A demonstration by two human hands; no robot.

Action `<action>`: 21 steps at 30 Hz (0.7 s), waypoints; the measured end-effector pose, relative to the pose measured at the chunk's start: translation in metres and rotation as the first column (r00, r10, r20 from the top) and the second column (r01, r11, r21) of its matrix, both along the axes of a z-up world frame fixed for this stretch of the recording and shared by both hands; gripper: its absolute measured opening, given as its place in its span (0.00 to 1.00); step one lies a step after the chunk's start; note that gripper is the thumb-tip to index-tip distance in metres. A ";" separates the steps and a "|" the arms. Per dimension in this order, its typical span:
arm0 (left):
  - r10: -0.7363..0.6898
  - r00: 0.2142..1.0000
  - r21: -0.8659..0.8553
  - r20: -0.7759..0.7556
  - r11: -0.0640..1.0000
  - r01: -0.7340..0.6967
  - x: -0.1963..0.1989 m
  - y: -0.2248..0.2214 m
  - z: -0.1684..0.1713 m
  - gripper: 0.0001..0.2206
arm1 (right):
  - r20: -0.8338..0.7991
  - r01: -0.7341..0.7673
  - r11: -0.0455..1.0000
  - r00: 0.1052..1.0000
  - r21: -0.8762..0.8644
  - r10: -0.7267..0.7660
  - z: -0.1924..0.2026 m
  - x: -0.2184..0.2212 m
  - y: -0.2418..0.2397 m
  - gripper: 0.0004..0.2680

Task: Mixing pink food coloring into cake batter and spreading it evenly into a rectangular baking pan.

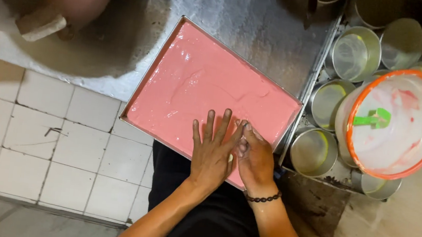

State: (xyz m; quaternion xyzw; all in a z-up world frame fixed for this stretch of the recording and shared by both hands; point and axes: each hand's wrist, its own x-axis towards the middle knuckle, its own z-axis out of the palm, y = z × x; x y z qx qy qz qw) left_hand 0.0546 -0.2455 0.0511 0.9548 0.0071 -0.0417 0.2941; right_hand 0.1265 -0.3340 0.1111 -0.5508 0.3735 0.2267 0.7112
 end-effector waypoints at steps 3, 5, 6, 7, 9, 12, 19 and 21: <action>-0.042 0.999 -0.017 0.019 0.999 0.042 -0.015 0.005 0.004 0.41 | 0.143 0.002 0.987 0.989 -0.163 0.022 0.011 0.008 -0.005 0.06; -0.083 0.996 -0.117 0.027 0.989 0.086 -0.028 0.008 0.004 0.42 | 0.377 0.016 0.822 0.894 -0.569 0.244 0.031 0.016 -0.007 0.05; -0.076 0.996 -0.122 0.037 0.989 0.080 -0.027 0.018 0.014 0.42 | 0.384 0.015 0.819 0.888 -0.574 0.253 0.040 0.015 -0.021 0.05; 0.041 0.998 -0.203 0.054 0.979 -0.029 -0.026 0.029 0.024 0.35 | 0.427 -0.024 0.652 0.737 -0.758 0.524 0.048 0.014 -0.034 0.05; 0.171 0.983 -0.290 0.065 0.946 -0.145 -0.030 0.047 0.026 0.28 | 0.376 0.004 0.439 0.523 -0.899 0.765 0.046 0.016 -0.051 0.05; 0.249 0.959 -0.130 0.137 0.964 -0.232 -0.047 0.066 0.008 0.31 | 0.246 0.010 0.272 0.461 -0.962 0.853 0.012 0.019 -0.061 0.04; 0.430 0.901 -0.156 0.052 0.895 -0.418 -0.078 0.089 0.002 0.41 | -0.173 -0.277 -0.083 0.320 -0.957 0.932 -0.040 0.010 -0.091 0.16; 0.487 0.873 -0.160 -0.001 0.862 -0.481 -0.076 0.094 0.002 0.41 | -0.066 -0.153 -0.015 0.335 -0.988 0.940 -0.021 0.029 -0.084 0.15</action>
